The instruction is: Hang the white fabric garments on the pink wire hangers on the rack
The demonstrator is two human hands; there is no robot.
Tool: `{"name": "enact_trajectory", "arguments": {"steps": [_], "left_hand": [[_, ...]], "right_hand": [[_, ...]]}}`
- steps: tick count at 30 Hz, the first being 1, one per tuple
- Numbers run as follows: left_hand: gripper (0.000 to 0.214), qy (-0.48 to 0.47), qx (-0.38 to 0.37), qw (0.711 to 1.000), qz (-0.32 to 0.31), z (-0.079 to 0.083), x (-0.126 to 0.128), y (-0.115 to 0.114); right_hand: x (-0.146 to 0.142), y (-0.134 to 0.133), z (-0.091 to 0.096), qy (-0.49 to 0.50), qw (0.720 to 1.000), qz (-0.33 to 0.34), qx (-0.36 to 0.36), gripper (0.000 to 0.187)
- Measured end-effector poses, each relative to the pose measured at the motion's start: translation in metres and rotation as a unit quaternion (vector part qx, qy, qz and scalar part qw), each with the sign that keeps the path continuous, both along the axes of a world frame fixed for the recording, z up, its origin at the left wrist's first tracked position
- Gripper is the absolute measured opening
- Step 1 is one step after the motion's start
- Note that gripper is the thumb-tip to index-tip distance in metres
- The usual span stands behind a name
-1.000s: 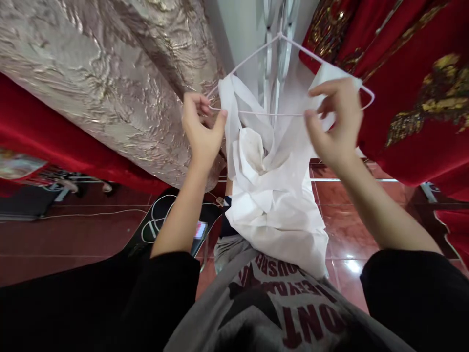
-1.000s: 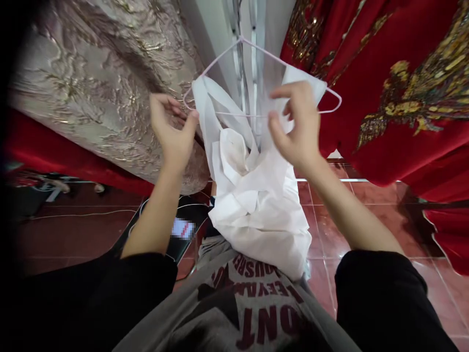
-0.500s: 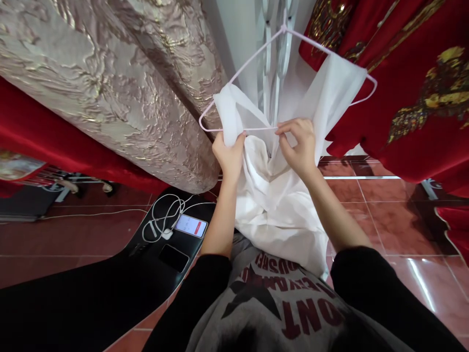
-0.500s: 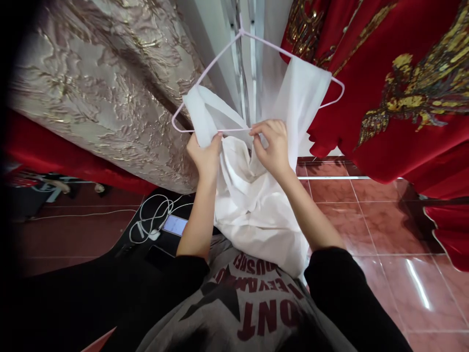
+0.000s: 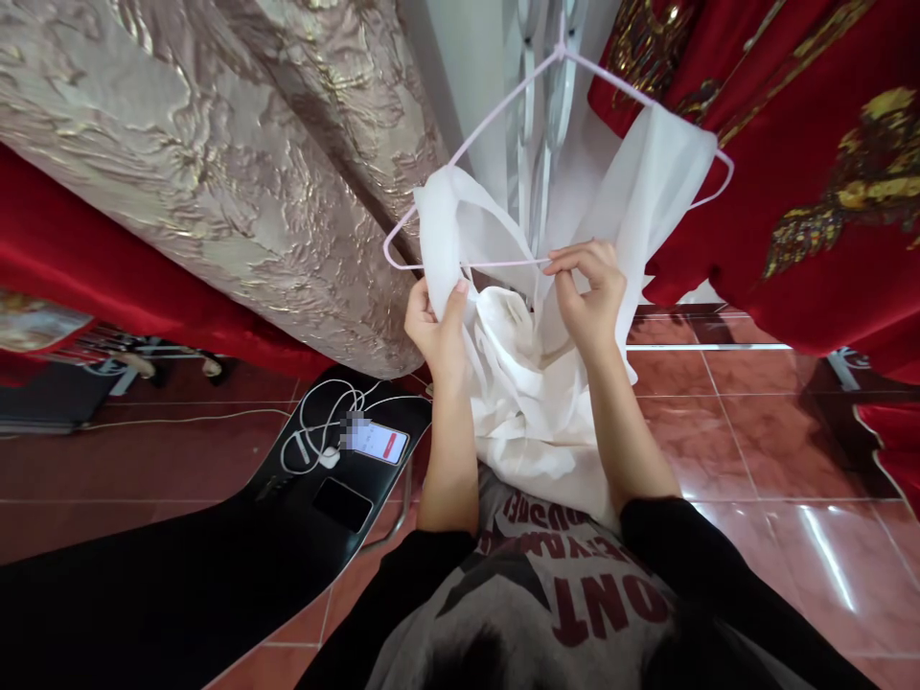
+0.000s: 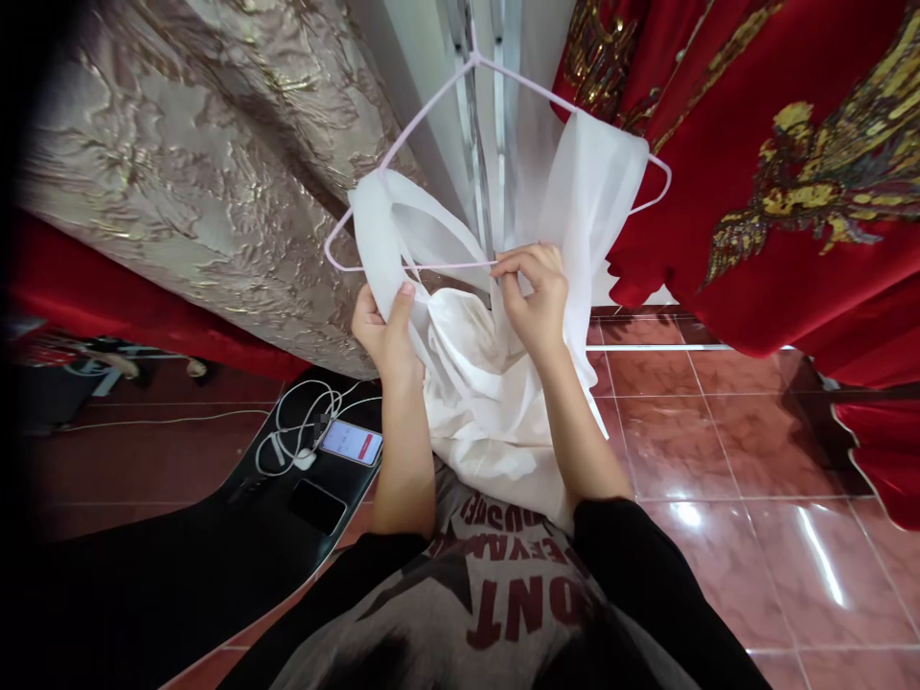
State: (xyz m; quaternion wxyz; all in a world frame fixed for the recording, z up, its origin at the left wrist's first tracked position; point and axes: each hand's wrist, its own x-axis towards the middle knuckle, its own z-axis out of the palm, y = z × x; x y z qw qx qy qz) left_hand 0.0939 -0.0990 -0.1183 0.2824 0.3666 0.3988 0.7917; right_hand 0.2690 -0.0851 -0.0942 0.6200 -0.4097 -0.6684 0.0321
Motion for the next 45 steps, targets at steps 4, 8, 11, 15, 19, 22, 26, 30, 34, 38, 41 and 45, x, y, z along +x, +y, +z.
{"name": "enact_trajectory", "arguments": {"steps": [4,8,11,15,19,22,26,30,34,38,41,45], "left_hand": [[0.021,-0.012,-0.055,0.996,-0.067,0.001,-0.001,-0.004],[0.015,0.031,-0.043,0.997,-0.059,0.006,-0.002,-0.008],[0.013,0.097,-0.032,0.994,-0.025,0.011,-0.004,-0.014],[0.012,0.151,-0.059,0.986,-0.043,0.024,-0.007,-0.027],[0.012,0.187,-0.064,0.975,-0.104,0.048,-0.009,-0.032],[0.012,0.138,-0.038,0.976,-0.166,0.074,-0.008,-0.026],[0.015,0.056,-0.01,0.965,-0.255,0.111,-0.014,-0.005],[0.029,0.01,-0.026,0.967,-0.254,0.124,-0.043,0.025],[0.011,0.014,0.057,0.983,-0.176,0.095,-0.088,0.048],[0.043,-0.028,0.022,0.994,-0.105,0.047,-0.11,0.041],[0.047,-0.017,-0.03,0.99,-0.133,0.021,-0.094,0.02],[0.058,0.077,-0.077,0.977,-0.181,0.01,-0.051,-0.002]], "right_hand": [[-0.001,0.001,-0.003,0.004,1.0,-0.004,0.006,0.022],[-0.002,0.002,-0.004,-0.006,1.0,-0.01,0.001,0.022],[0.0,0.001,0.001,-0.023,1.0,-0.008,-0.014,0.021],[0.008,-0.003,0.008,-0.029,0.999,0.01,-0.044,0.021],[0.012,-0.006,0.012,-0.027,0.998,0.017,-0.06,0.021],[0.011,-0.007,0.012,-0.025,0.997,0.017,-0.068,0.021],[0.007,-0.008,0.014,-0.025,0.997,0.019,-0.076,0.021],[0.005,-0.009,0.016,-0.035,0.997,0.023,-0.07,0.022],[0.01,-0.005,0.014,-0.054,0.996,0.019,-0.07,0.022],[0.017,0.0,0.011,-0.049,0.997,0.023,-0.062,0.02],[0.013,0.001,0.01,-0.05,0.996,0.027,-0.066,0.02],[-0.002,0.0,0.007,-0.04,0.996,0.021,-0.074,0.02]]}}
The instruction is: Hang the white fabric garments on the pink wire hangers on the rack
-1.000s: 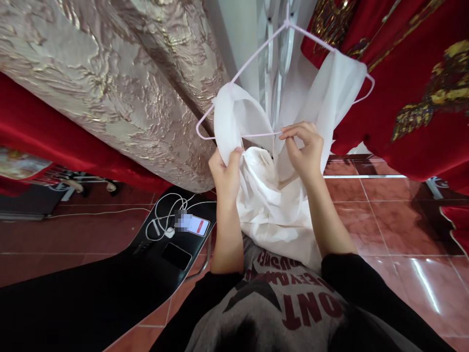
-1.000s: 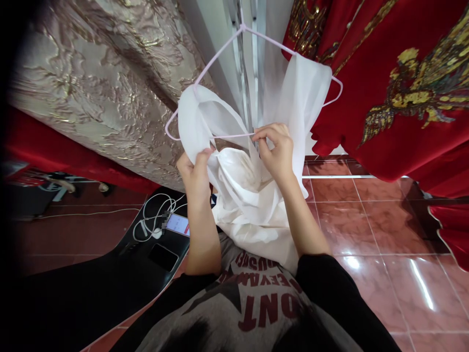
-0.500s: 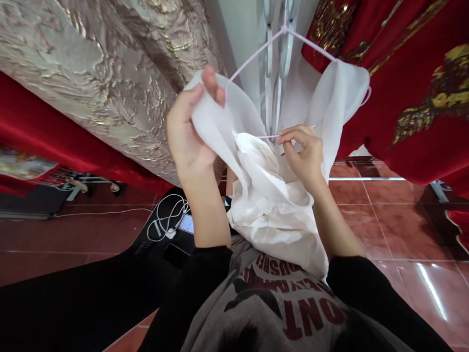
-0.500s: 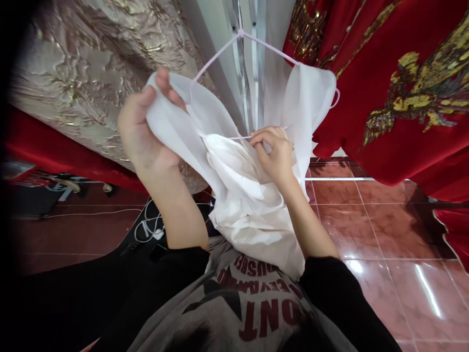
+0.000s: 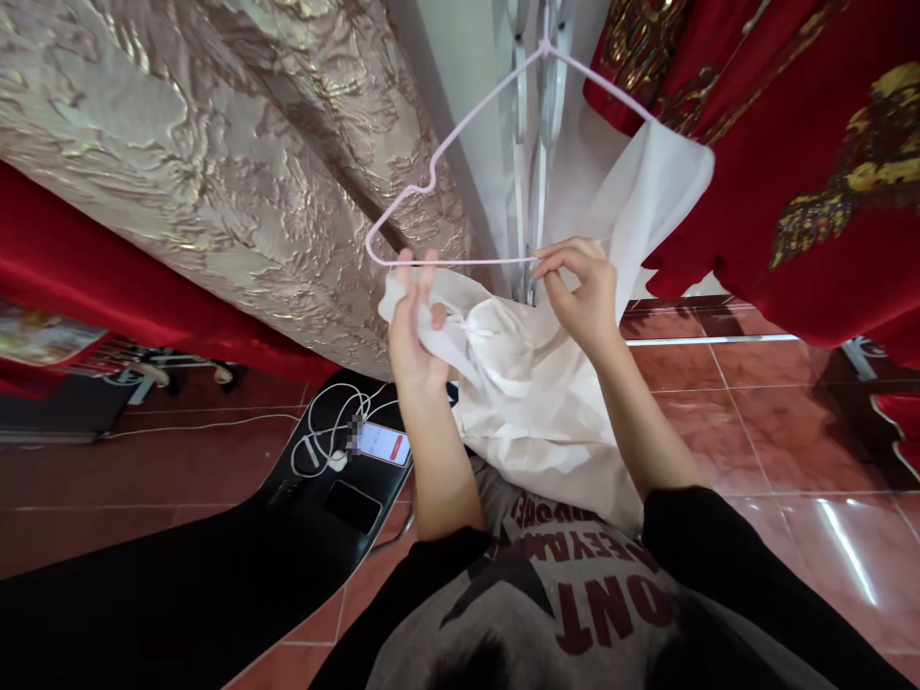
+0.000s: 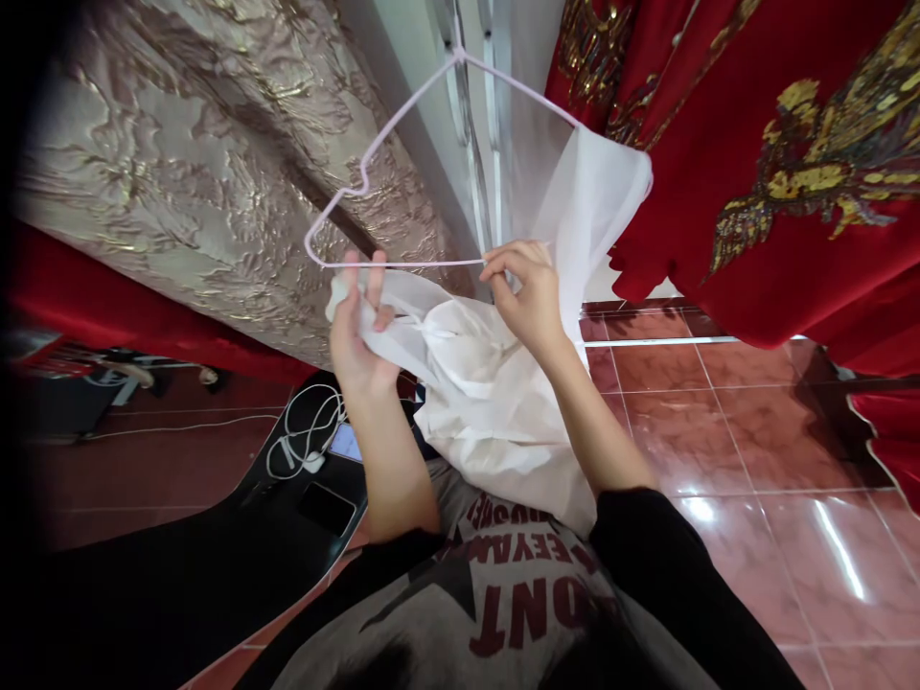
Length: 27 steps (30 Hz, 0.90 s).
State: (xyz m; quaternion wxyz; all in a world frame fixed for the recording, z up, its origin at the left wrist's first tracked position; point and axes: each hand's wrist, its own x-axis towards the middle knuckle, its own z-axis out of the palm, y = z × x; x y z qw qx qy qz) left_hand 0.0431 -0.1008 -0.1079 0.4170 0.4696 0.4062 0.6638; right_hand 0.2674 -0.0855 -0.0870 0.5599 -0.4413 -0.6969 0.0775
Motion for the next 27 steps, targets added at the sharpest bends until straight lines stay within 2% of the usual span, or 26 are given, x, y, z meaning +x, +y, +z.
{"name": "enact_trajectory", "arguments": {"steps": [3,6,8,10,12,14,16,18,20,21,23,25,27], "left_hand": [[0.063,0.028,-0.004,0.999,-0.018,0.003,0.024,-0.003],[0.055,0.015,0.004,1.0,0.021,0.007,0.038,-0.001],[0.05,0.002,0.023,0.999,0.04,0.009,0.042,-0.001],[0.047,-0.001,0.037,0.999,0.03,0.012,0.044,-0.001],[0.044,0.005,0.036,0.999,0.017,0.016,0.045,-0.001],[0.042,0.004,0.033,0.999,0.016,0.017,0.046,0.0],[0.041,-0.01,0.04,0.999,0.017,0.016,0.047,0.001],[0.041,-0.029,0.056,0.998,0.013,0.014,0.048,0.002],[0.038,-0.042,0.066,0.997,0.009,0.012,0.048,0.003],[0.037,-0.042,0.064,0.997,0.01,0.012,0.048,0.003],[0.035,-0.028,0.05,0.998,0.02,0.013,0.047,0.003],[0.036,-0.006,0.036,0.999,0.036,0.014,0.047,0.002],[0.037,0.009,0.029,0.999,0.043,0.016,0.046,0.002]], "right_hand": [[-0.008,-0.004,-0.003,0.017,1.0,-0.016,0.009,0.021],[-0.009,-0.01,-0.003,0.026,0.999,-0.011,0.018,0.021],[-0.006,-0.012,0.002,0.016,1.0,0.002,0.009,0.02],[0.001,-0.01,0.01,0.009,1.0,0.021,0.002,0.018],[0.011,-0.006,0.02,0.022,0.999,0.021,0.027,0.013],[0.026,0.0,0.026,0.063,0.993,-0.043,0.095,0.016],[0.043,0.006,0.025,0.113,0.968,-0.155,0.162,0.04],[0.061,0.01,0.013,0.17,0.947,-0.22,0.162,0.067],[0.072,0.01,-0.006,0.224,0.956,-0.169,0.081,0.078],[0.075,0.009,-0.016,0.244,0.962,-0.122,0.032,0.076],[0.072,0.005,-0.033,0.253,0.966,-0.052,-0.028,0.059],[0.063,0.0,-0.04,0.24,0.97,-0.04,-0.024,0.045],[0.054,-0.003,-0.038,0.227,0.973,-0.048,0.003,0.041]]}}
